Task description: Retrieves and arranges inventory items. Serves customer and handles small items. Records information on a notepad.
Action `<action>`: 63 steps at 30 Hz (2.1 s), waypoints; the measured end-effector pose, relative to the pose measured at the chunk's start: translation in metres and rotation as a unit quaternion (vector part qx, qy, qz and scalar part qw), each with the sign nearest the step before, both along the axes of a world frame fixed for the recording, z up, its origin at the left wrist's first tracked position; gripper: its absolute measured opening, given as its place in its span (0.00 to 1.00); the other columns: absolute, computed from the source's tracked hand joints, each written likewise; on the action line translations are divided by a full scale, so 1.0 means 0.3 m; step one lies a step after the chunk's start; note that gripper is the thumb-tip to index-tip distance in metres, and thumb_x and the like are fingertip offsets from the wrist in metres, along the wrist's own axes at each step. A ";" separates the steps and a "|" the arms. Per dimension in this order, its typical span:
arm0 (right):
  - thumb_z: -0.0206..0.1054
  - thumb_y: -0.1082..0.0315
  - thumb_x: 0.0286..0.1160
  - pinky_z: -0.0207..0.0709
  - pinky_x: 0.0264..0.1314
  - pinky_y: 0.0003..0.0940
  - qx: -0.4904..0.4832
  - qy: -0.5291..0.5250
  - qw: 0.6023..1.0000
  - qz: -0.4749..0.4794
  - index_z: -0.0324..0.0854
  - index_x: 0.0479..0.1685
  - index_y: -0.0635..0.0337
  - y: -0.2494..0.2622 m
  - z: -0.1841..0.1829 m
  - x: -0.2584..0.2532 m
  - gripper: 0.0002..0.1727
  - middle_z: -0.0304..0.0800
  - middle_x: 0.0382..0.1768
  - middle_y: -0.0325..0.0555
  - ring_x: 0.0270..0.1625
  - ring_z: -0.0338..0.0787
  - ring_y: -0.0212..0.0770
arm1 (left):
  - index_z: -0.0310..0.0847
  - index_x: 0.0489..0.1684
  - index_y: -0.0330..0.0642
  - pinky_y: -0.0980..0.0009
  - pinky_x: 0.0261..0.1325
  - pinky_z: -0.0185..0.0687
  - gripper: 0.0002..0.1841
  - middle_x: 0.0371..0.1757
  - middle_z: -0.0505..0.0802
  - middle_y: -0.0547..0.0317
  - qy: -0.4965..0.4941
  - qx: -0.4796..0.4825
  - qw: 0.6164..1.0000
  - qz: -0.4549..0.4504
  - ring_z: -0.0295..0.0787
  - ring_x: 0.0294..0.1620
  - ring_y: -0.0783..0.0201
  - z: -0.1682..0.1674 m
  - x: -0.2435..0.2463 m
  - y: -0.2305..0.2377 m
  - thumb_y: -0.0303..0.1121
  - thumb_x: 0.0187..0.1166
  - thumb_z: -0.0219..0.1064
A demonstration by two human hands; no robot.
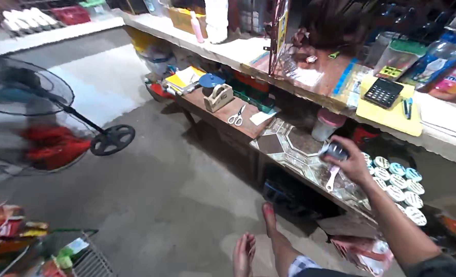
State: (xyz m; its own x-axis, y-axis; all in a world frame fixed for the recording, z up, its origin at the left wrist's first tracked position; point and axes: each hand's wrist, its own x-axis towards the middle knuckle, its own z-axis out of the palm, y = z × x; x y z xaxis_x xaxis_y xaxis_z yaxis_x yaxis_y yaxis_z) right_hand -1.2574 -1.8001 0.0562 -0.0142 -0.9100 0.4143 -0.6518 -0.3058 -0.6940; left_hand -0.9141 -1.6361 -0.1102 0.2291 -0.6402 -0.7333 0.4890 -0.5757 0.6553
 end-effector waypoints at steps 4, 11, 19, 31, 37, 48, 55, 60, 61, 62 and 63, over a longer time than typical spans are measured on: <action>0.80 0.58 0.65 0.72 0.79 0.53 -0.111 0.017 0.984 -0.140 0.71 0.79 0.69 -0.495 0.114 -0.177 0.41 0.78 0.74 0.68 0.75 0.81 0.58 | 0.73 0.58 0.31 0.75 0.44 0.82 0.16 0.40 0.89 0.57 -0.016 -0.019 1.000 0.008 0.86 0.38 0.72 0.008 0.035 -0.320 0.35 0.95 0.44; 0.77 0.69 0.72 0.62 0.81 0.70 0.110 0.020 0.968 -0.226 0.65 0.84 0.68 -1.272 0.214 -0.392 0.39 0.73 0.76 0.77 0.79 0.72 0.75 | 0.72 0.60 0.26 0.77 0.47 0.83 0.12 0.40 0.89 0.57 -0.114 -0.085 0.987 -0.069 0.86 0.39 0.75 0.118 0.076 -0.798 0.27 0.91 0.50; 0.76 0.67 0.73 0.60 0.82 0.69 0.095 0.008 0.939 -0.329 0.64 0.85 0.66 -1.686 0.166 -0.505 0.40 0.66 0.79 0.79 0.83 0.67 0.76 | 0.70 0.62 0.21 0.80 0.41 0.78 0.14 0.41 0.87 0.53 -0.146 -0.048 0.981 -0.116 0.82 0.35 0.77 0.082 0.180 -1.107 0.26 0.91 0.50; 0.56 0.52 0.89 0.61 0.84 0.65 0.123 0.053 0.917 -0.376 0.61 0.89 0.59 -1.896 0.115 -0.178 0.33 0.64 0.85 0.67 0.86 0.66 0.66 | 0.79 0.56 0.22 0.71 0.48 0.83 0.12 0.41 0.89 0.49 -0.171 -0.188 0.885 -0.389 0.84 0.38 0.69 0.002 0.311 -1.890 0.25 0.86 0.59; 0.53 0.62 0.91 0.64 0.83 0.63 0.151 0.079 0.894 -0.413 0.71 0.80 0.68 -1.884 0.038 -0.097 0.25 0.77 0.74 0.72 0.80 0.74 0.69 | 0.78 0.57 0.24 0.72 0.53 0.84 0.13 0.46 0.90 0.49 -0.143 -0.277 0.871 -0.379 0.88 0.45 0.69 0.123 0.242 -2.186 0.28 0.86 0.57; 0.77 0.72 0.61 0.89 0.52 0.36 0.064 -0.228 0.931 -0.279 0.72 0.69 0.76 -1.172 0.025 0.186 0.33 0.91 0.49 0.53 0.46 0.92 0.36 | 0.78 0.63 0.27 0.70 0.59 0.86 0.20 0.52 0.92 0.52 0.001 -0.279 0.786 -0.551 0.90 0.50 0.70 0.151 0.092 -1.896 0.29 0.76 0.70; 0.67 0.73 0.76 0.82 0.40 0.17 0.140 -0.259 0.939 -0.180 0.83 0.43 0.72 -1.040 -0.229 0.557 0.08 0.91 0.33 0.40 0.32 0.86 0.18 | 0.74 0.66 0.20 0.72 0.60 0.85 0.23 0.52 0.90 0.45 0.009 -0.326 0.821 -0.468 0.89 0.50 0.69 0.296 -0.134 -1.797 0.25 0.76 0.71; 0.64 0.72 0.78 0.81 0.51 0.18 0.151 -0.211 0.956 -0.139 0.86 0.43 0.74 -0.978 -0.285 0.534 0.10 0.91 0.38 0.46 0.40 0.87 0.20 | 0.78 0.53 0.22 0.74 0.53 0.85 0.11 0.42 0.89 0.52 -0.027 -0.289 0.874 -0.390 0.87 0.42 0.73 0.251 -0.129 -1.712 0.24 0.82 0.64; 0.64 0.74 0.78 0.81 0.49 0.17 0.163 -0.239 0.949 -0.127 0.84 0.45 0.75 -0.963 -0.291 0.534 0.10 0.90 0.39 0.45 0.40 0.86 0.20 | 0.77 0.53 0.22 0.73 0.51 0.86 0.11 0.41 0.89 0.53 -0.018 -0.284 0.874 -0.393 0.88 0.40 0.73 0.254 -0.124 -1.697 0.24 0.81 0.65; 0.64 0.74 0.77 0.83 0.50 0.18 0.182 -0.273 0.939 -0.101 0.81 0.51 0.76 -0.950 -0.299 0.532 0.12 0.90 0.42 0.45 0.41 0.88 0.21 | 0.76 0.54 0.22 0.73 0.51 0.87 0.12 0.40 0.89 0.54 -0.016 -0.281 0.871 -0.402 0.89 0.40 0.73 0.260 -0.118 -1.685 0.24 0.80 0.66; 0.64 0.74 0.75 0.85 0.52 0.21 0.212 -0.306 0.926 -0.062 0.76 0.59 0.75 -0.944 -0.305 0.529 0.16 0.90 0.46 0.45 0.44 0.90 0.23 | 0.75 0.55 0.22 0.72 0.51 0.87 0.14 0.40 0.89 0.53 -0.024 -0.277 0.867 -0.412 0.88 0.39 0.72 0.265 -0.107 -1.677 0.24 0.78 0.68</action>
